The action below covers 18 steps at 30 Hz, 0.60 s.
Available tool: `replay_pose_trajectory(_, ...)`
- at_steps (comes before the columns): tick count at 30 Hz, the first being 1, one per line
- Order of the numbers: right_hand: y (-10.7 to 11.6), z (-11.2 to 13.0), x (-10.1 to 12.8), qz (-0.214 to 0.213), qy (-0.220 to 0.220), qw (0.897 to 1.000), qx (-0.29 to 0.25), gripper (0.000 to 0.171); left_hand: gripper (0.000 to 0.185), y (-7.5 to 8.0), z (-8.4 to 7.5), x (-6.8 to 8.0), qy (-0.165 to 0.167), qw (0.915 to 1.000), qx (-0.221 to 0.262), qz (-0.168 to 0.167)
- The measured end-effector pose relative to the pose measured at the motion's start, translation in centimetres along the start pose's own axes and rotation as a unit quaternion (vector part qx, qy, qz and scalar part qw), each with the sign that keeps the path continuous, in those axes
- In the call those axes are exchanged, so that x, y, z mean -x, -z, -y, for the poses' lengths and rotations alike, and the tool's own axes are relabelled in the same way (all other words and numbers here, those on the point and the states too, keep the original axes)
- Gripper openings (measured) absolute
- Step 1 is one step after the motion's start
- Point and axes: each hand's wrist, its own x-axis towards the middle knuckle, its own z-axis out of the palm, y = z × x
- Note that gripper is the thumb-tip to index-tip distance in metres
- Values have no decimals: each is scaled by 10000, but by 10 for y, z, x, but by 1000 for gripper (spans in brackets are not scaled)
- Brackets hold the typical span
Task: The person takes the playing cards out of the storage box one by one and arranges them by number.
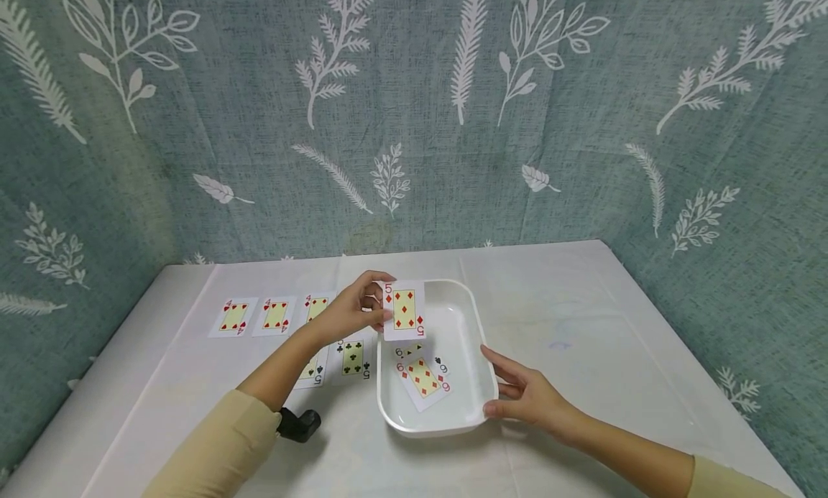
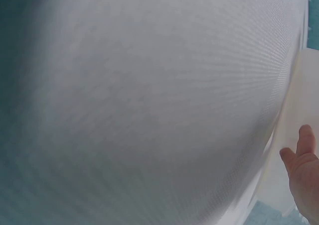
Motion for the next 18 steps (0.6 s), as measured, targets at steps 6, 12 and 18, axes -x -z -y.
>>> replay_pose_trajectory(6,0,1,1,-6,-57,10000,5,91,58,11,0,12,136,9999,16,7)
replay_pose_trajectory(12,0,2,2,27,-49,10000,-8,90,58,28,1,29,120,9997,-194,-34)
replay_pose_trajectory(18,0,3,2,-11,-84,10000,29,91,58,44,-1,47,113,9997,-175,-143)
